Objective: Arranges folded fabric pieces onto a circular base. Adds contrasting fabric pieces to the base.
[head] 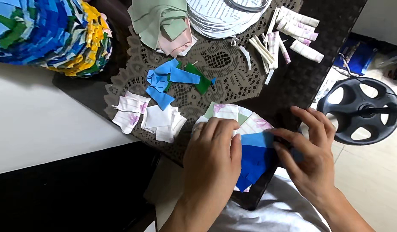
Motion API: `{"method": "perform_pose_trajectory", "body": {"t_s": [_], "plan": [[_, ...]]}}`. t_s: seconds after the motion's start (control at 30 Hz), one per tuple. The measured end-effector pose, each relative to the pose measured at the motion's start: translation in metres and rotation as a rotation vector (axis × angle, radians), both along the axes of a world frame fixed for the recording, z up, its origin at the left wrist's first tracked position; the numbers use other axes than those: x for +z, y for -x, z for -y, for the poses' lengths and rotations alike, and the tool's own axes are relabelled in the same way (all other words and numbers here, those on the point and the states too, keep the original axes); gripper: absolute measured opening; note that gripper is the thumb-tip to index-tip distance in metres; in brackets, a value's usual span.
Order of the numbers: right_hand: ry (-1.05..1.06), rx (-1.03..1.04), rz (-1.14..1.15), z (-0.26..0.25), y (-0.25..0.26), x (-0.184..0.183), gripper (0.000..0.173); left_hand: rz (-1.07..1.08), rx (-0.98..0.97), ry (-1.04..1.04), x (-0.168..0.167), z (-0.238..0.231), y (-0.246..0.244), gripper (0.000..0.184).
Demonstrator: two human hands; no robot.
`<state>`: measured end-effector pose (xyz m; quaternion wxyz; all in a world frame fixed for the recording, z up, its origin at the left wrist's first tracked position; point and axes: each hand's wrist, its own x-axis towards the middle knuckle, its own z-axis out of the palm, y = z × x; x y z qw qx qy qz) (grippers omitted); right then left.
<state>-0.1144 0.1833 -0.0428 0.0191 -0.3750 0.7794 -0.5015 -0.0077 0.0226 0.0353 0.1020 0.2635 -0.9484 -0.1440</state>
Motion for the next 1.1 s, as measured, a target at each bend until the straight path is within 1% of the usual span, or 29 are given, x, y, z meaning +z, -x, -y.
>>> {"method": "perform_pose_trajectory", "body": {"t_s": [0.1, 0.2, 0.23, 0.33, 0.47, 0.53, 0.63, 0.67, 0.73, 0.8, 0.87, 0.93, 1.0, 1.1], "plan": [[0.226, -0.062, 0.244, -0.01, 0.008, 0.001, 0.019, -0.125, -0.089, -0.014, -0.015, -0.008, -0.005, 0.031], [0.262, -0.158, 0.351, -0.021, 0.021, 0.0, 0.021, -0.086, -0.209, -0.009, -0.031, -0.023, -0.006, 0.055], [0.264, -0.176, 0.368, -0.023, 0.023, -0.002, 0.021, -0.059, -0.239, 0.009, -0.034, -0.027, -0.005, 0.059], [0.242, -0.196, 0.382, -0.026, 0.022, -0.006, 0.02, 0.034, -0.307, 0.084, -0.042, -0.036, -0.001, 0.064], [0.219, -0.2, 0.392, -0.026, 0.016, -0.01, 0.019, 0.097, -0.334, 0.163, -0.05, -0.039, 0.0, 0.066], [0.215, -0.193, 0.404, -0.025, 0.013, -0.01, 0.019, 0.098, -0.332, 0.116, -0.046, -0.039, -0.001, 0.067], [0.222, -0.178, 0.384, -0.023, 0.011, -0.008, 0.02, 0.009, -0.265, -0.04, -0.031, -0.023, -0.004, 0.068], [0.209, -0.167, 0.358, -0.023, 0.009, -0.008, 0.024, -0.013, -0.212, -0.073, -0.023, -0.014, -0.006, 0.069], [0.155, -0.138, 0.289, -0.02, 0.002, -0.007, 0.044, -0.016, -0.086, -0.094, -0.012, 0.004, -0.007, 0.071], [0.099, -0.118, 0.219, -0.011, -0.007, -0.006, 0.065, -0.004, 0.018, -0.081, -0.011, 0.015, -0.008, 0.071], [0.053, -0.118, 0.151, -0.004, -0.014, -0.008, 0.077, 0.022, 0.064, -0.066, -0.015, 0.017, -0.01, 0.071], [-0.004, -0.113, 0.134, -0.001, -0.015, -0.01, 0.083, 0.048, 0.079, -0.073, -0.019, 0.015, -0.012, 0.07], [-0.043, -0.099, 0.165, -0.001, -0.014, -0.011, 0.086, 0.062, 0.089, -0.082, -0.021, 0.013, -0.014, 0.069], [-0.001, -0.073, 0.236, -0.004, -0.012, -0.01, 0.084, 0.08, 0.096, -0.043, -0.025, 0.004, -0.013, 0.07]]}}
